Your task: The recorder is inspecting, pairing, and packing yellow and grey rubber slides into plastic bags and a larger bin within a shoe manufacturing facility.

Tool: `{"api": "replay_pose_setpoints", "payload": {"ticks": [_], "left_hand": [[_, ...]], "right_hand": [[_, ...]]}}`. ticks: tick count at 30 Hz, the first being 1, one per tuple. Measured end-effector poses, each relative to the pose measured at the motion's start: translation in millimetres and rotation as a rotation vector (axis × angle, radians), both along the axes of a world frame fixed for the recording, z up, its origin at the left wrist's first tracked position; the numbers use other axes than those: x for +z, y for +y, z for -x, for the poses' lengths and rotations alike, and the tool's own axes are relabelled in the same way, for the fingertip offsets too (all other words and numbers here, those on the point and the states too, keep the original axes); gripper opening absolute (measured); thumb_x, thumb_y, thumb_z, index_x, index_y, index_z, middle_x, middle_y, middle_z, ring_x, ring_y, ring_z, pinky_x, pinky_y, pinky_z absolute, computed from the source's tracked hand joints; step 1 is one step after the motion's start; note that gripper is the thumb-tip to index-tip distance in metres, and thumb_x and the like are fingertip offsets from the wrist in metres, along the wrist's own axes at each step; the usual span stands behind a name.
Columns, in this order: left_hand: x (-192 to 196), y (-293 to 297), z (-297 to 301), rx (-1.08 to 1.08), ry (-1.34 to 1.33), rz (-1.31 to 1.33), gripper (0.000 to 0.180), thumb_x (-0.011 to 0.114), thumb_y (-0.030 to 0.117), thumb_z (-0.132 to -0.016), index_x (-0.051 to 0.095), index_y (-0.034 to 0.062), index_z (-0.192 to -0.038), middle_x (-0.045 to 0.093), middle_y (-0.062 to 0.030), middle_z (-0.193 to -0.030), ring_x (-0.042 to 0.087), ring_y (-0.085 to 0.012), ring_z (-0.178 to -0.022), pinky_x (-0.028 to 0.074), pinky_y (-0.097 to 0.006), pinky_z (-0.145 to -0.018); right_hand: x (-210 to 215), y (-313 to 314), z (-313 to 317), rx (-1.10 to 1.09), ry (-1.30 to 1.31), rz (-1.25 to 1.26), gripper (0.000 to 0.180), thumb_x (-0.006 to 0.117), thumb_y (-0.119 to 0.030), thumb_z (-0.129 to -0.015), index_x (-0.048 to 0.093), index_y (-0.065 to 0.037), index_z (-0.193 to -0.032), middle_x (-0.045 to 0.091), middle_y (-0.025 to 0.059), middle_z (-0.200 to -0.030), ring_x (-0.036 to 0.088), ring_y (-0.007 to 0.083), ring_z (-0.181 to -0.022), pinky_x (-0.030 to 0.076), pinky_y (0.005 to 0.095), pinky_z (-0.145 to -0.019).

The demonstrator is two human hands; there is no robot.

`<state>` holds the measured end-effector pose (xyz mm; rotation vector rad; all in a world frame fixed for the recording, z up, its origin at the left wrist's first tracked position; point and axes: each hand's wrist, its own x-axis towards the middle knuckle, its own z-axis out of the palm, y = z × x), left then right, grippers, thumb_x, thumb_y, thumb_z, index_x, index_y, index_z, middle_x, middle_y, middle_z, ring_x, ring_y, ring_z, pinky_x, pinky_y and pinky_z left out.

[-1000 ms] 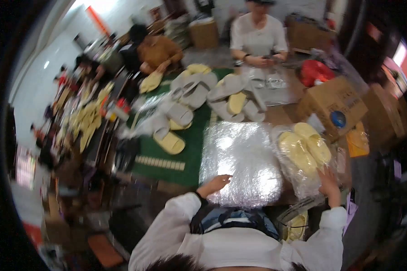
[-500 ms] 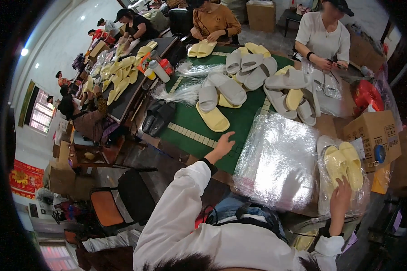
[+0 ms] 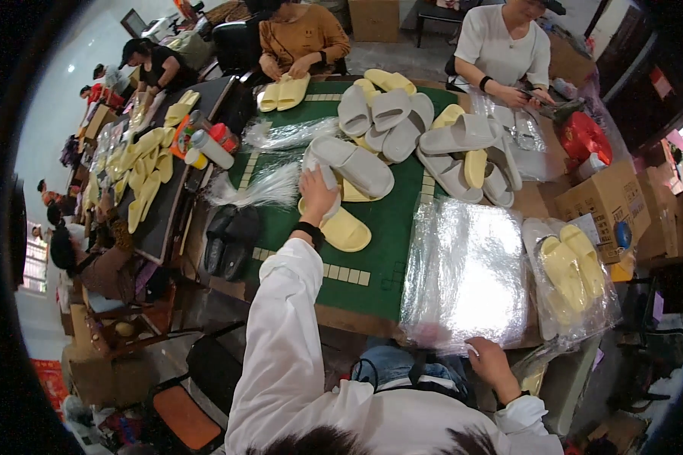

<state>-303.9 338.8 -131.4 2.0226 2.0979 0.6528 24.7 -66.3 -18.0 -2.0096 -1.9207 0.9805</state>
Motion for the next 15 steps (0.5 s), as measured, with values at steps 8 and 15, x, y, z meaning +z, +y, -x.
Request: {"api": "replay_pose_setpoints", "payload": {"ticks": [8, 15], "left_hand": [[11.4, 37.9, 15.8, -0.195, 0.067, 0.170, 0.070, 0.073, 0.031, -0.064, 0.038, 0.0179, -0.124, 0.058, -0.0131, -0.099, 0.051, -0.0332, -0.096, 0.032, -0.046, -0.085], [8.8, 52.3, -26.7, -0.338, -0.493, 0.334, 0.068, 0.069, 0.023, -0.069, 0.035, 0.0129, -0.128, 0.057, -0.0211, -0.107, 0.053, -0.0373, -0.102, 0.037, -0.041, -0.089]], "right_hand": [[-5.9, -13.0, 11.0, -0.040, -0.015, 0.027, 0.023, 0.054, -0.011, -0.078, 0.059, -0.003, -0.099, 0.060, 0.0182, -0.093, 0.057, 0.0346, -0.084, 0.046, 0.0395, -0.074], [-5.8, -5.6, 14.1, -0.107, -0.021, 0.089, 0.023, 0.055, -0.010, -0.077, 0.059, -0.003, -0.098, 0.060, 0.0176, -0.093, 0.057, 0.0347, -0.085, 0.046, 0.0387, -0.074]]}}
